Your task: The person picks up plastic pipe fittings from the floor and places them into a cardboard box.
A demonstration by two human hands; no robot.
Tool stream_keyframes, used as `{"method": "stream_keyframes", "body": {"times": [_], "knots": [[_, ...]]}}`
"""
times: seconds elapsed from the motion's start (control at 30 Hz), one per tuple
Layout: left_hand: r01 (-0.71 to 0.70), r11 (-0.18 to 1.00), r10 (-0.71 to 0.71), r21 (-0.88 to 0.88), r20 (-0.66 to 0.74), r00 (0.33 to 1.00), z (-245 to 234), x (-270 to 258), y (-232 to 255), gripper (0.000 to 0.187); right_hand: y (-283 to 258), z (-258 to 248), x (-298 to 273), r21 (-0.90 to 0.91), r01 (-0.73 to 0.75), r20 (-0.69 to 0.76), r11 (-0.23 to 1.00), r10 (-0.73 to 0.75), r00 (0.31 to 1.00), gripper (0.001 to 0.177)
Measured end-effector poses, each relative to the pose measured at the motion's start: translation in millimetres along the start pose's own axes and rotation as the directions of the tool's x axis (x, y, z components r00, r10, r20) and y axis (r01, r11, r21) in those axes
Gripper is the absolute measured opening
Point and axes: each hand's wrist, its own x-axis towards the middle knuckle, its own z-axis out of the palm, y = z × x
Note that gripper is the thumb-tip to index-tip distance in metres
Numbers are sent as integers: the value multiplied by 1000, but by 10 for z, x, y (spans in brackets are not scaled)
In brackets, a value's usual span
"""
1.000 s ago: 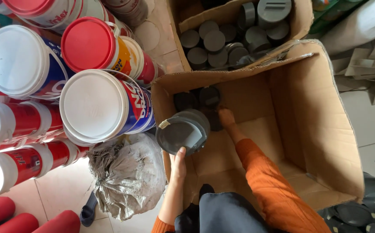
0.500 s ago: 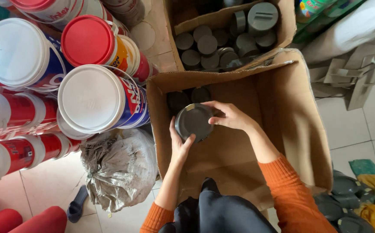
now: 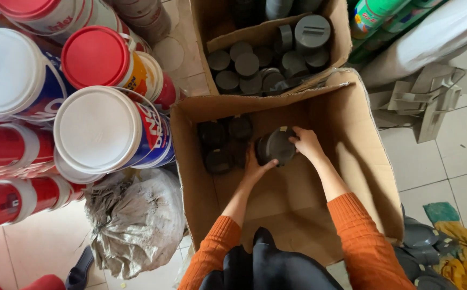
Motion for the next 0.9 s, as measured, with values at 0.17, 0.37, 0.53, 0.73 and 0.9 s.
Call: {"method": "stream_keyframes", "body": {"times": [0.17, 0.37, 0.53, 0.73, 0.9], "knots": [[5, 819, -33, 574, 38, 999, -122, 402, -283, 112, 603, 191, 522, -206, 43, -172, 978, -80, 982, 42], [-95, 325, 53, 941, 82, 995, -164, 1009, -1031, 114, 591, 480, 972, -323, 49, -268, 945, -141, 953, 31], [-111, 184, 96, 977, 94, 991, -233, 1185, -1189, 108, 347, 677, 1247, -364, 8, -299, 932, -125, 946, 16], [-95, 174, 78, 980, 83, 994, -285, 1123, -1242, 104, 539, 845, 1528, -402, -42, -289, 915, -83, 954, 15], [-79, 431, 189, 899, -5, 982, -226, 727, -870, 89, 2, 392, 864, -307, 75, -335, 949, -181, 925, 16]]}}
